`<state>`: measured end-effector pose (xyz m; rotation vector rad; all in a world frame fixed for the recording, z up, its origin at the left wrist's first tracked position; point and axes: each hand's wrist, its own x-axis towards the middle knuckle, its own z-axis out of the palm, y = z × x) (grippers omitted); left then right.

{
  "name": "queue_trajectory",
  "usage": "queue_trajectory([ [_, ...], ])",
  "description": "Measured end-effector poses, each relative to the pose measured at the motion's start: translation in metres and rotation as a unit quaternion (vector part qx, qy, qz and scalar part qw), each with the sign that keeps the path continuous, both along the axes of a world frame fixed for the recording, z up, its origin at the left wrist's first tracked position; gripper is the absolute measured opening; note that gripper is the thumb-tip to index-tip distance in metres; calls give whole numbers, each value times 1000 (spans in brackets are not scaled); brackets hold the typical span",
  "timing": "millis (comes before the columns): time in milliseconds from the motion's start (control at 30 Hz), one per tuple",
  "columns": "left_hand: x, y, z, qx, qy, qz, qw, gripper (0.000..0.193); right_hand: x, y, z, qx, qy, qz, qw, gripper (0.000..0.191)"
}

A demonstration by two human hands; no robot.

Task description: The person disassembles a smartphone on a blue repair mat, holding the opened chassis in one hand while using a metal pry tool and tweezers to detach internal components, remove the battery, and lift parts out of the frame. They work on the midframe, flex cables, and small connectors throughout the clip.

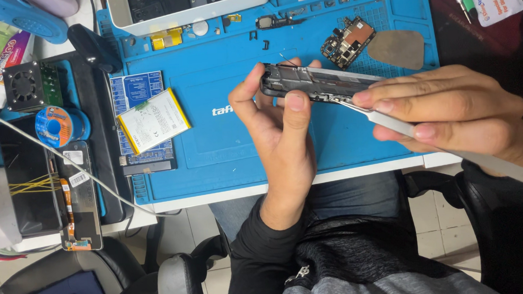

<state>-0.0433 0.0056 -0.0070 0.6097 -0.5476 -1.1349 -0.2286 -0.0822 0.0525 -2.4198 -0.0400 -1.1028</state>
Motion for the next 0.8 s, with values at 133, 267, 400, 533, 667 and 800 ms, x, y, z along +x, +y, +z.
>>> queue_trajectory([
  [133, -1, -1, 0, -2, 4, 0, 1000, 55, 0, -4, 0, -4, -10, 4, 1000, 41],
  [267, -1, -1, -2, -2, -2, 1, 1000, 54, -3, -2, 1, 43, -5, 6, 999, 39],
  [400, -1, -2, -3, 0, -3, 1, 1000, 54, -3, -1, 0, 66, -3, 6, 998, 39],
  [533, -1, -2, -2, 4, -10, 4, 1000, 52, -1, 0, 0, 35, 4, 3, 999, 41],
  [667, -1, -2, -2, 11, -5, 2, 1000, 52, 0, 2, 2, -11, 21, -14, 1000, 43],
  [800, -2, -2, -1, 14, -7, 1, 1000, 51, 2, 0, 2, -36, 5, -14, 999, 44],
])
